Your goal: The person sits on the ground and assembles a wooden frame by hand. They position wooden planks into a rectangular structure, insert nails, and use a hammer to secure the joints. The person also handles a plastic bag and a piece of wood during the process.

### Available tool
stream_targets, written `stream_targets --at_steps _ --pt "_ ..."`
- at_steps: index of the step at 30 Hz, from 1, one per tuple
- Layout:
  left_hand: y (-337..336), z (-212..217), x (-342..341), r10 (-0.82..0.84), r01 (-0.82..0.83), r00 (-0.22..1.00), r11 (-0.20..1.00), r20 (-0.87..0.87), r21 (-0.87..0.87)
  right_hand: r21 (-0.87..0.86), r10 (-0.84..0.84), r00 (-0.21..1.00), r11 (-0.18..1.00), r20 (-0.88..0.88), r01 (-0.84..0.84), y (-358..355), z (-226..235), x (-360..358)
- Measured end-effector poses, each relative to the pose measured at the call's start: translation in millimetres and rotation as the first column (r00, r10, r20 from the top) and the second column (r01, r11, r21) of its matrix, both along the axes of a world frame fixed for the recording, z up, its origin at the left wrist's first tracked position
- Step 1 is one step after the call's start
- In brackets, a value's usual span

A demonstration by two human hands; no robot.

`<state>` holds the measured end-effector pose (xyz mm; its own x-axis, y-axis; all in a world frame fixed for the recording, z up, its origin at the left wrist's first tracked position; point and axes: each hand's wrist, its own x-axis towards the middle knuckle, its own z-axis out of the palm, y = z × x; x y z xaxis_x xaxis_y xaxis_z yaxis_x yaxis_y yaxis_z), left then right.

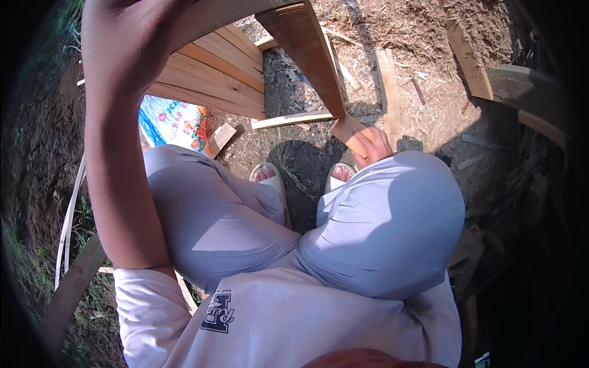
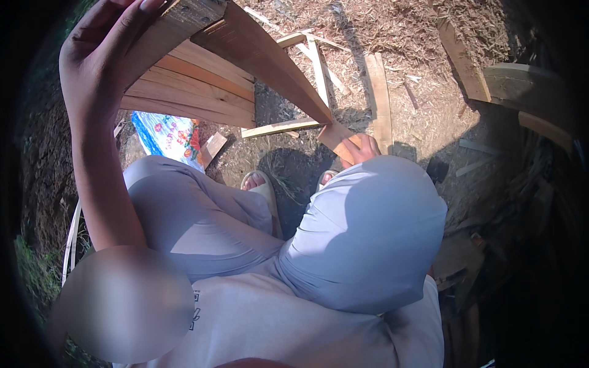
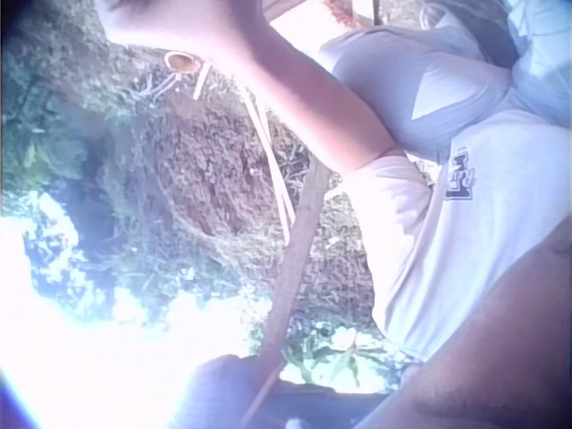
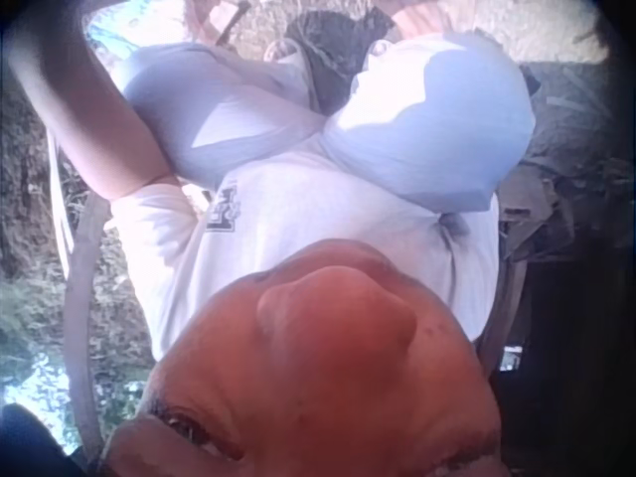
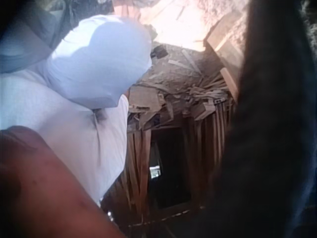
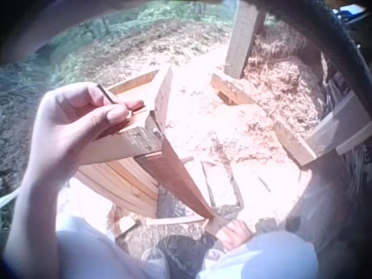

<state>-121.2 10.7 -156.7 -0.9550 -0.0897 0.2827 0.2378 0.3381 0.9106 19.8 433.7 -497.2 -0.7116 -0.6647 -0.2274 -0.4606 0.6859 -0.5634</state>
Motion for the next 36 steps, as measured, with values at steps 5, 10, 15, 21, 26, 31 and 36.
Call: stream_targets --at_steps 5,10,15,21,26,31,36 --pt "-5.2 4.6 2.3 0.008 -0.008 1.0 1.0 0.004 0.007 -0.015 -0.143 0.989 0.99 0.048 0.144 -33.2 -8.9 -1.5" --pt "-0.7 -3.3 -3.4 0.022 -0.02 0.999 0.998 0.024 -0.052 -0.108 -0.245 0.968 0.965 -0.059 0.238 -37.3 -39.4 7.2" --pt "-3.5 0.5 -0.1 -0.009 0.006 0.996 1.0 0.089 0.027 -0.006 -0.281 0.96 0.96 0.015 0.281 -56.9 -29.8 -0.3" --pt "2.4 -14.4 4.6 -0.045 0.007 0.988 0.968 0.145 0.25 0.153 -0.121 0.963 0.975 -0.239 0.161 -15.2 15.7 21.2" --pt "-7.1 0.9 7.9 -0.108 0.121 0.988 0.986 0.11 -0.115 0.301 -0.327 0.941 0.892 -0.084 0.336 22.3 53.7 90.9" --pt "-5.2 1.1 -0.6 -0.095 0.104 0.992 0.99 0.088 -0.099 0.43 -0.59 0.804 0.745 0.067 0.511 54.3 61.4 97.8" --pt "-2.6 1.0 4.9 -0.041 0.048 0.975 0.998 0.217 -0.026 0.469 -0.801 0.573 0.578 0.173 0.667 93.1 65.8 86.1"
